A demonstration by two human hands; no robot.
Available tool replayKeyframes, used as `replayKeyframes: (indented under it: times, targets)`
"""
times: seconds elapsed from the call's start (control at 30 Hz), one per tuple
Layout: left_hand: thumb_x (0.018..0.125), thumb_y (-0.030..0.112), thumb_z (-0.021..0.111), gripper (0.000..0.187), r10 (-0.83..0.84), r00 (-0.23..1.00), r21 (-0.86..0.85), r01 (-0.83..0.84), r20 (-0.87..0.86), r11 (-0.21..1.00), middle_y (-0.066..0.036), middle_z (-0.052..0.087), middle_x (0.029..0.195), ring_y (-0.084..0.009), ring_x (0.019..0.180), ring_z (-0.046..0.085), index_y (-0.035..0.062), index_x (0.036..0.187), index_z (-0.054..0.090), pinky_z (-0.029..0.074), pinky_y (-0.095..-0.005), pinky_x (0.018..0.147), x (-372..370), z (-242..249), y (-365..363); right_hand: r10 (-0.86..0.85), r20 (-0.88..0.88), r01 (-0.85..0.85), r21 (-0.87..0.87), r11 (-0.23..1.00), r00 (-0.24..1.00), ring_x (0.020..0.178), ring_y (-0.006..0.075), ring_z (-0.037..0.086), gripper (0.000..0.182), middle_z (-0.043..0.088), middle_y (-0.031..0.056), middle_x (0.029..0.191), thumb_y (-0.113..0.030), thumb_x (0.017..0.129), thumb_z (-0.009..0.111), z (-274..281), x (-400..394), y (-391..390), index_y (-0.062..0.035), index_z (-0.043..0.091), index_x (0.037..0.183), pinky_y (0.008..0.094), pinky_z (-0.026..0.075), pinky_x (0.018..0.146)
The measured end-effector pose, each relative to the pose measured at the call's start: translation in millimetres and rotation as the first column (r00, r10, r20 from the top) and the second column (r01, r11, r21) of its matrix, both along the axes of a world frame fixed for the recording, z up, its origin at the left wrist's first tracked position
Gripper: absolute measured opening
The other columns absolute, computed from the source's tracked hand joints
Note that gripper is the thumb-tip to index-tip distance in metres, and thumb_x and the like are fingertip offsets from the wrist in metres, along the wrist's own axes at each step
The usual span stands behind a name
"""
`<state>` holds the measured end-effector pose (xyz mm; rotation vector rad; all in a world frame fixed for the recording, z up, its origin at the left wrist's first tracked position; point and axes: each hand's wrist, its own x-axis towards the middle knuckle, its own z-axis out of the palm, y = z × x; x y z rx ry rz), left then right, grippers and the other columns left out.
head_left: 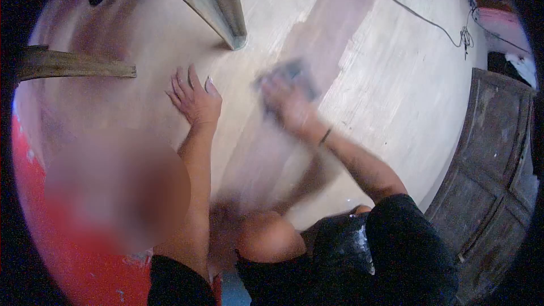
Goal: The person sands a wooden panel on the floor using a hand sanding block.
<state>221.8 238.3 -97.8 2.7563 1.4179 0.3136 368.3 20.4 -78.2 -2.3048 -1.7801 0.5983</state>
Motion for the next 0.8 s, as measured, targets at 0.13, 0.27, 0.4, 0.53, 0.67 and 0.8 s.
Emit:
replayKeyframes:
  times: [0.13,0.27,0.4,0.53,0.67,0.8]
  targets:
    - [0.087,0.032,0.066,0.061,-0.014,1.000,0.009,0.014,0.010,1.000,-0.018,0.039,0.150,-0.0375,0.142,0.032,0.0129,0.141,0.046,0.024,-0.0643,0.113,-2,-2,-2,0.551,-0.186,-0.542,0.101,0.834,0.814,0.151,0.0261,0.022,0.060,0.028,0.0050,0.162,-0.028,0.093,0.047,0,-56,-47,-0.0163,0.038,0.152,0.0583,0.004,0.122]
    - [0.086,0.031,0.067,0.062,-0.022,1.000,0.004,0.022,0.014,1.000,-0.017,0.040,0.149,-0.0372,0.141,0.033,0.0128,0.142,0.046,0.025,-0.0646,0.112,-4,-2,-1,-0.071,0.057,0.069,0.045,0.997,0.996,0.151,0.0323,0.021,0.069,0.028,0.0068,0.163,-0.016,0.087,0.055,3,113,11,-0.0165,0.036,0.153,0.0602,0.010,0.120]
    - [0.086,0.031,0.066,0.063,-0.018,1.000,-0.023,0.019,0.017,1.000,-0.017,0.040,0.148,-0.0372,0.140,0.034,0.0129,0.142,0.045,0.026,-0.0647,0.112,0,4,0,-0.080,0.237,0.088,-0.026,0.996,0.968,0.149,0.0350,0.024,0.057,0.036,0.0087,0.158,-0.012,0.091,0.050,4,48,-2,-0.0173,0.046,0.147,0.0678,0.011,0.116]
    - [0.087,0.031,0.066,0.062,-0.016,1.000,0.001,0.016,0.004,1.000,-0.016,0.040,0.149,-0.0367,0.141,0.034,0.0135,0.142,0.045,0.026,-0.0643,0.111,-3,0,-1,0.441,-0.203,-0.444,0.033,0.895,0.874,0.150,0.0291,0.025,0.051,0.034,0.0061,0.160,-0.032,0.098,0.040,-1,-59,-68,-0.0205,0.047,0.147,0.0645,0.007,0.119]
    - [0.088,0.031,0.066,0.061,-0.027,1.000,0.018,0.027,0.007,0.999,-0.016,0.039,0.150,-0.0363,0.141,0.034,0.0139,0.143,0.045,0.027,-0.0639,0.111,-5,-3,-2,0.288,0.047,-0.288,-0.006,0.958,0.957,0.150,0.0280,0.026,0.055,0.029,0.0048,0.162,-0.028,0.095,0.047,1,98,-51,-0.0242,0.044,0.149,0.0604,0.015,0.119]
    - [0.088,0.032,0.065,0.062,-0.033,0.999,0.008,0.033,0.016,0.999,-0.016,0.039,0.150,-0.0364,0.141,0.034,0.0142,0.143,0.045,0.026,-0.0635,0.112,-5,-4,-4,-0.325,0.113,0.281,0.295,0.913,0.939,0.149,0.0372,0.024,0.058,0.028,0.0084,0.162,-0.011,0.091,0.047,-26,130,-49,-0.0204,0.046,0.148,0.0707,0.011,0.114]
